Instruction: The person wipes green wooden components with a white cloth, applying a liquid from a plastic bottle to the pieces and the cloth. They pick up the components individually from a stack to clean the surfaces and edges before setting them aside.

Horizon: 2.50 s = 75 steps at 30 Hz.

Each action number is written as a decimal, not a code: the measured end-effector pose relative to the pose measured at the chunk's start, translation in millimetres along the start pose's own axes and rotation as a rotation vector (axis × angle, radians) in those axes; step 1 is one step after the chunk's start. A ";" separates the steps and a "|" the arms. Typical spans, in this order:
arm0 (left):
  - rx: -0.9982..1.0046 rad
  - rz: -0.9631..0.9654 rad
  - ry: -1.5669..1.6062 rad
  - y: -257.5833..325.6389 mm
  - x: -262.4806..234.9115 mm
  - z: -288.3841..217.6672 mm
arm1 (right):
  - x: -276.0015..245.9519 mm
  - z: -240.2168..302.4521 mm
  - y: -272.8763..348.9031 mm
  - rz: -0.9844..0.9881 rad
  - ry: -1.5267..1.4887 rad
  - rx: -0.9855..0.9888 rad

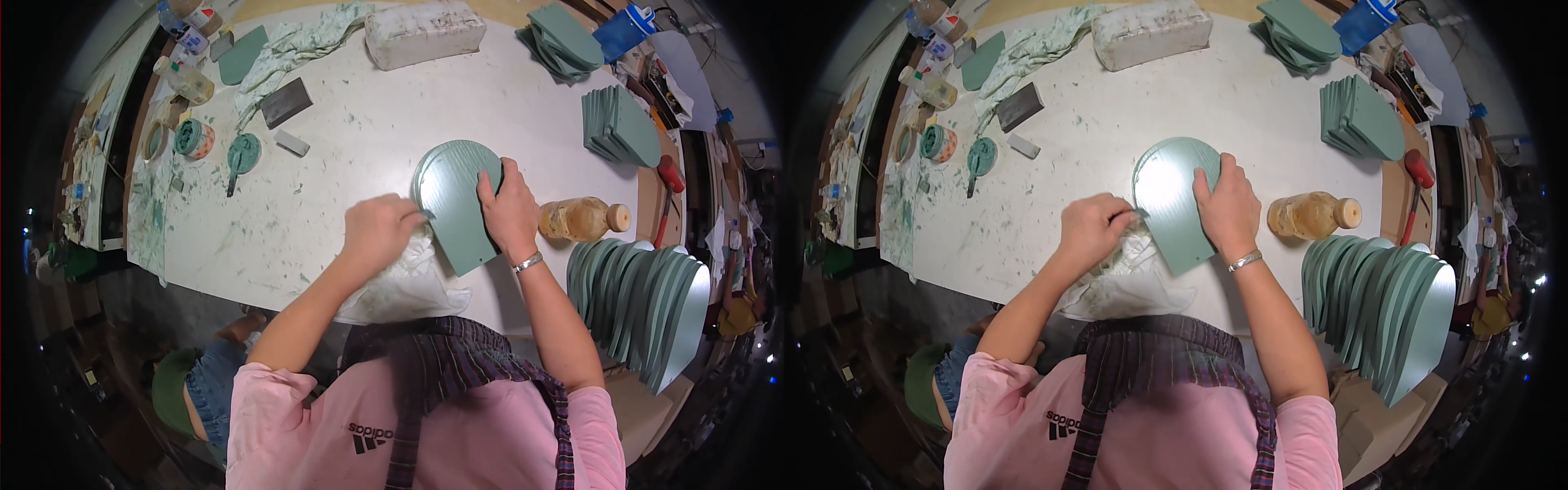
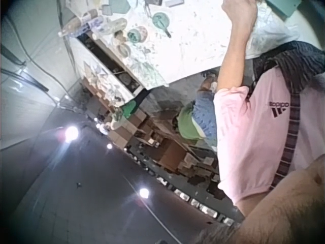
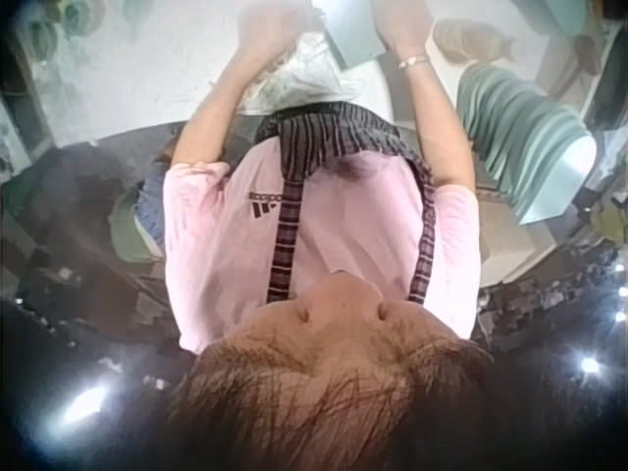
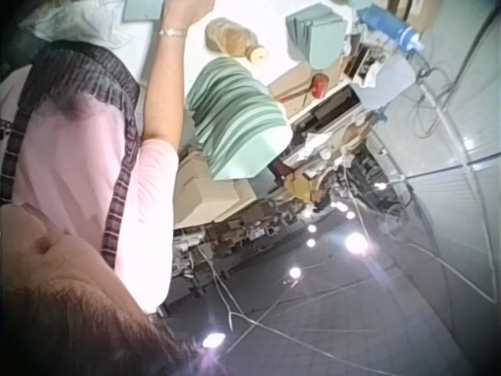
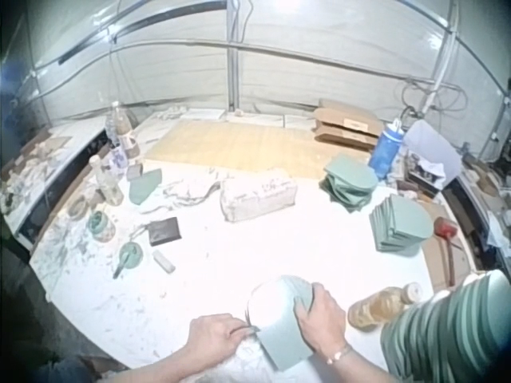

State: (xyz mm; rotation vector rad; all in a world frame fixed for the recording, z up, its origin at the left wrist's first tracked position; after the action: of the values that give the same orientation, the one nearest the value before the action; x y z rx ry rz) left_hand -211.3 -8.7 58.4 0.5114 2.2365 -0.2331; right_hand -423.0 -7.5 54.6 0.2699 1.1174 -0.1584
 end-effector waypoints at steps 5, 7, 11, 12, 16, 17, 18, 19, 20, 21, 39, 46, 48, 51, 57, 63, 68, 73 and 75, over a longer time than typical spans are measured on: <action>0.056 0.076 -0.005 13.5 9.7 -11.8 | 2.5 -3.6 -0.4 -0.002 -0.008 0.008; 0.085 0.030 -0.032 8.9 3.7 -6.8 | 1.0 -0.9 -1.4 -0.001 -0.008 0.003; 0.248 -0.233 -0.148 7.1 -6.7 -7.5 | 0.2 -1.3 -0.1 -0.004 -0.016 0.000; 0.292 -0.227 -0.200 11.2 -3.5 -10.2 | -0.2 -1.5 -0.9 -0.006 -0.019 0.002; 0.455 -0.249 -0.252 26.7 6.6 -24.7 | 0.8 -3.2 -0.4 0.014 -0.013 0.012; 0.480 -0.260 -0.269 28.4 6.5 -27.1 | 0.6 -2.8 0.0 0.013 -0.017 0.010; 0.447 -0.306 -0.259 20.8 0.3 -20.9 | -0.8 -2.3 0.2 0.013 -0.018 0.012; 0.448 -0.304 -0.259 22.2 -0.5 -19.3 | -2.6 -1.5 0.1 0.022 -0.020 0.019; 0.445 -0.316 -0.254 22.1 -0.1 -17.0 | -3.6 -1.3 -1.3 0.030 -0.020 0.023; 0.441 -0.328 -0.249 21.7 0.9 -15.3 | -1.7 -2.4 -1.3 0.029 -0.019 0.022; 0.347 -0.346 -0.174 23.2 1.1 -13.1 | -0.4 -3.6 0.7 0.049 -0.019 0.032; 0.389 -0.326 -0.175 36.9 10.0 -25.6 | 0.5 -2.0 1.9 0.054 -0.025 0.032; 0.462 -0.254 -0.143 51.4 24.6 -33.0 | -0.8 -2.1 -0.8 0.042 -0.039 0.024; 0.437 -0.265 -0.123 47.2 23.2 -31.7 | 2.4 -4.6 1.5 0.040 -0.015 0.033; 0.483 -0.136 -0.106 55.1 27.8 -40.4 | 0.0 -4.1 0.2 0.047 -0.028 0.045; 0.491 -0.148 -0.133 61.2 32.6 -46.3 | 0.2 -4.0 0.0 0.005 -0.027 0.019; 0.420 -0.172 -0.065 56.2 25.7 -42.5 | 2.2 -2.9 0.0 0.030 -0.041 0.009; 0.303 -0.085 0.093 37.7 19.7 -28.8 | 0.3 -4.1 0.8 0.028 -0.027 0.007; 0.317 -0.058 0.114 37.0 23.1 -27.9 | -0.2 -3.8 -1.0 0.020 -0.037 -0.002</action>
State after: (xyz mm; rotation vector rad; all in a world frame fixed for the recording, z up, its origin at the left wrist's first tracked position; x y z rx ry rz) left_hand -227.9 40.4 59.2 0.6418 2.3392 -0.6087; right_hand -426.7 -7.3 53.1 0.2750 1.0774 -0.1443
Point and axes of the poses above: each hand's wrist, its own y-axis away from the middle knuckle, its own x-axis out of the palm, z = x × y, the point moved 4 cm from there along -y, towards the middle knuckle, and after that the axes turned 5 degrees about z, right-handed, at the moved point
